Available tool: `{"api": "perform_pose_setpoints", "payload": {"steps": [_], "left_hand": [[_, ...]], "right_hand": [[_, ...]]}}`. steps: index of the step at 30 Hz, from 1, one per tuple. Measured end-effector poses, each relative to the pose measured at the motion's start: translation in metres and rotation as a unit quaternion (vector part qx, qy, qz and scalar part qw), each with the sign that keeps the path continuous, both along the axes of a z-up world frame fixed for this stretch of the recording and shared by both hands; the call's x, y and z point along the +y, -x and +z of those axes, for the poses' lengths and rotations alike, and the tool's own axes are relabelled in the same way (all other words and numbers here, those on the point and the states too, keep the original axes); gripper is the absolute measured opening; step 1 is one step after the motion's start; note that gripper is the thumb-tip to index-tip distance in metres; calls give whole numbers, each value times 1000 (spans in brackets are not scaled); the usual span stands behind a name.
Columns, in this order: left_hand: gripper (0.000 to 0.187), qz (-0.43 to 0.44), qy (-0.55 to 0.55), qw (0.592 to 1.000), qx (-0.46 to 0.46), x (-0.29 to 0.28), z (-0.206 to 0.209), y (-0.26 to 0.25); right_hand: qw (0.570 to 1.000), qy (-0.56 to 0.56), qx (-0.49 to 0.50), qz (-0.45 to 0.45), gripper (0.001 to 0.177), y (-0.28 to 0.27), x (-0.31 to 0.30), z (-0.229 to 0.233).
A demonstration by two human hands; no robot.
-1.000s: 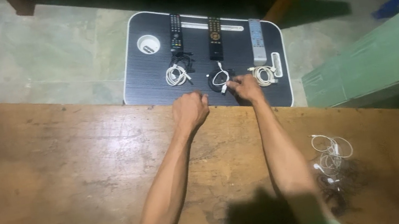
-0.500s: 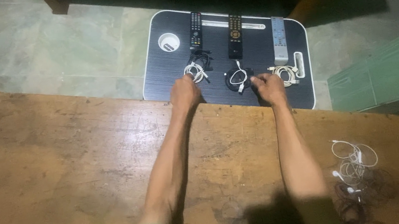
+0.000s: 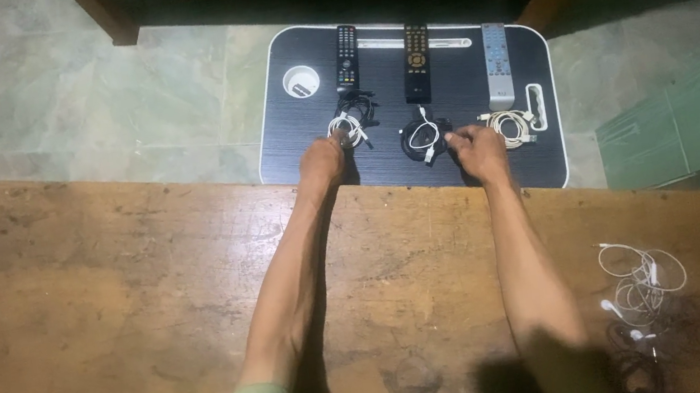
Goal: Organizing and arranging various remote controls and tangled charging cables on a small table.
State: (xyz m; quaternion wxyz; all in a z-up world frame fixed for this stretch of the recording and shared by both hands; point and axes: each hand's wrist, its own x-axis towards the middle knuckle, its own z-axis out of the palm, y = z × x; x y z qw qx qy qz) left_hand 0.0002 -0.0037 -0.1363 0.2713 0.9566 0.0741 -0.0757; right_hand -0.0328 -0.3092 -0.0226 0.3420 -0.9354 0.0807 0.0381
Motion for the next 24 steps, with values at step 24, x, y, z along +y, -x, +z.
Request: {"api": "perform_pose_setpoints", "payload": {"steps": [24], "left_hand": [[56, 108, 59, 992, 10, -4, 32, 16]], "right_hand": [[999, -9, 42, -17, 40, 0, 2, 2]]}}
